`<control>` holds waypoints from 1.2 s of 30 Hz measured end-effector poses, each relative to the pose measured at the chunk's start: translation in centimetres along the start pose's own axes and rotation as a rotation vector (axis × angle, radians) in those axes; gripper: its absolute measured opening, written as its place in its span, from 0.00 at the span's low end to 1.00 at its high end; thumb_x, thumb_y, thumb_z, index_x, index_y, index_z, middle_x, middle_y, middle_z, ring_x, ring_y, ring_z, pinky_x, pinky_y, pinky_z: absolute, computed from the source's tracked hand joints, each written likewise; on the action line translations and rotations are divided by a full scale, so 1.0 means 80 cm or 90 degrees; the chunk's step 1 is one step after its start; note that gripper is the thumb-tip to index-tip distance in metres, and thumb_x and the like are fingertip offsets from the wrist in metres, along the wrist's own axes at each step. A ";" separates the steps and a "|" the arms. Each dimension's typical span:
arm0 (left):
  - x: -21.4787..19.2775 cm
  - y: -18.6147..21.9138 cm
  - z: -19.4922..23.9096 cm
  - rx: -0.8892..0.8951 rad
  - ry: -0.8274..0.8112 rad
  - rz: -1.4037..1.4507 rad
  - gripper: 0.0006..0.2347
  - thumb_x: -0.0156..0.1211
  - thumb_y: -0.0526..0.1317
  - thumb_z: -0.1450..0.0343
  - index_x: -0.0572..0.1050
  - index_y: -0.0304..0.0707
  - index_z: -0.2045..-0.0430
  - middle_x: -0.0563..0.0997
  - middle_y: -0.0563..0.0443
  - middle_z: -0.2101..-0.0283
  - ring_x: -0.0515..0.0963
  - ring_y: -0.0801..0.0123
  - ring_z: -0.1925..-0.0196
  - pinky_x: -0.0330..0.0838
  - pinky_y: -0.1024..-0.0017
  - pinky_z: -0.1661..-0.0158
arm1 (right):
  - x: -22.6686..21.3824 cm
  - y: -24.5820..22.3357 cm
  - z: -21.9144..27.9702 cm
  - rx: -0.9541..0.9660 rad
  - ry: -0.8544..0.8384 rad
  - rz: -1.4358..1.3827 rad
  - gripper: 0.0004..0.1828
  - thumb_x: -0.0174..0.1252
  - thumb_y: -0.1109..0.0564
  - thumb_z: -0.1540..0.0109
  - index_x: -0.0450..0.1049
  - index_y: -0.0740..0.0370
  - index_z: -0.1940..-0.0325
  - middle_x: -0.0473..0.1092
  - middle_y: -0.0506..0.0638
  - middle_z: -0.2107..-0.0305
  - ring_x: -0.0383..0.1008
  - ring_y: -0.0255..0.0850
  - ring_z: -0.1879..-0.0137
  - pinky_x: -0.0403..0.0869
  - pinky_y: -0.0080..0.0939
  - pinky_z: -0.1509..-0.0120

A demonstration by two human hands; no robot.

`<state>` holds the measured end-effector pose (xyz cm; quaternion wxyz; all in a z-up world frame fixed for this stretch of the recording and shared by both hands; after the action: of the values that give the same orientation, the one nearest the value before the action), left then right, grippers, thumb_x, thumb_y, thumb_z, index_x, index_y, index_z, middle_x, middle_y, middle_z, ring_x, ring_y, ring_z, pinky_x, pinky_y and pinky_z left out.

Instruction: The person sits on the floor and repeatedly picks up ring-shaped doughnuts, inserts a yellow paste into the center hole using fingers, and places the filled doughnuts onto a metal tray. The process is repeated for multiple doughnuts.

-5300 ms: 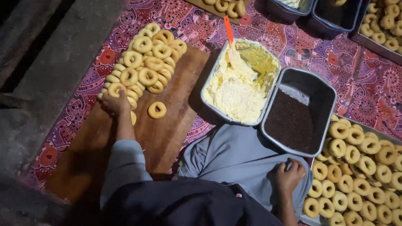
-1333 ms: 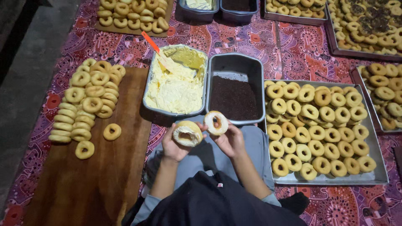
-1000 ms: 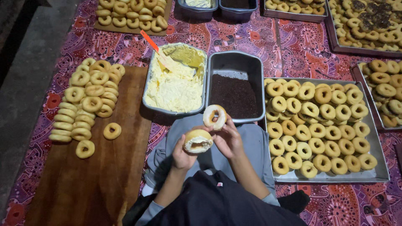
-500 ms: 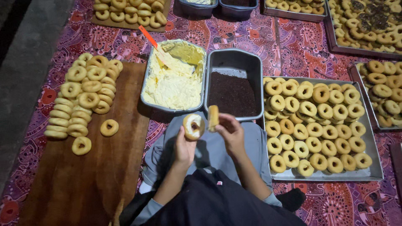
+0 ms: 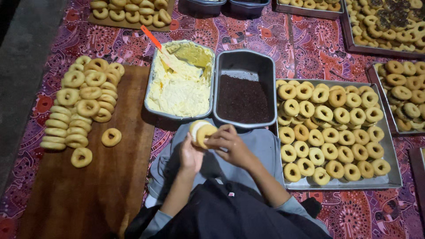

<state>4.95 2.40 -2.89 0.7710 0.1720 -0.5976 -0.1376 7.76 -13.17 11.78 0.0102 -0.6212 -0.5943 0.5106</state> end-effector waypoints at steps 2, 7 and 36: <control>-0.017 0.004 -0.015 0.010 0.047 0.012 0.21 0.39 0.46 0.21 0.65 0.28 0.39 0.72 0.39 0.37 0.70 0.55 0.33 0.60 0.54 0.32 | -0.005 0.023 0.003 0.047 0.000 0.054 0.22 0.69 0.64 0.49 0.81 0.54 0.51 0.76 0.47 0.58 0.68 0.51 0.46 0.70 0.48 0.39; -0.041 -0.062 -0.050 -0.082 0.027 -0.049 0.20 0.45 0.46 0.21 0.66 0.30 0.39 0.73 0.42 0.38 0.71 0.57 0.34 0.62 0.53 0.33 | 0.014 0.109 0.018 0.072 0.052 0.034 0.19 0.67 0.63 0.48 0.80 0.56 0.52 0.77 0.49 0.57 0.70 0.51 0.46 0.72 0.49 0.41; -0.037 -0.258 -0.260 -0.273 0.038 -0.018 0.18 0.33 0.40 0.22 0.70 0.32 0.43 0.76 0.38 0.44 0.78 0.53 0.43 0.71 0.53 0.41 | -0.059 0.263 0.047 0.177 0.254 0.267 0.19 0.66 0.57 0.44 0.77 0.55 0.48 0.73 0.51 0.48 0.69 0.51 0.40 0.71 0.48 0.35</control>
<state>24.21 -12.88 -19.07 0.8051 0.0165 -0.5295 -0.2669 21.72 -25.13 -0.08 0.1056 -0.8107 -0.3641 0.4461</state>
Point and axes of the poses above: each hand's wrist, its own z-axis away from the middle knuckle, its own x-axis out of the palm, y = z × x, the point moved 4 cm from there along -z, towards the middle knuckle
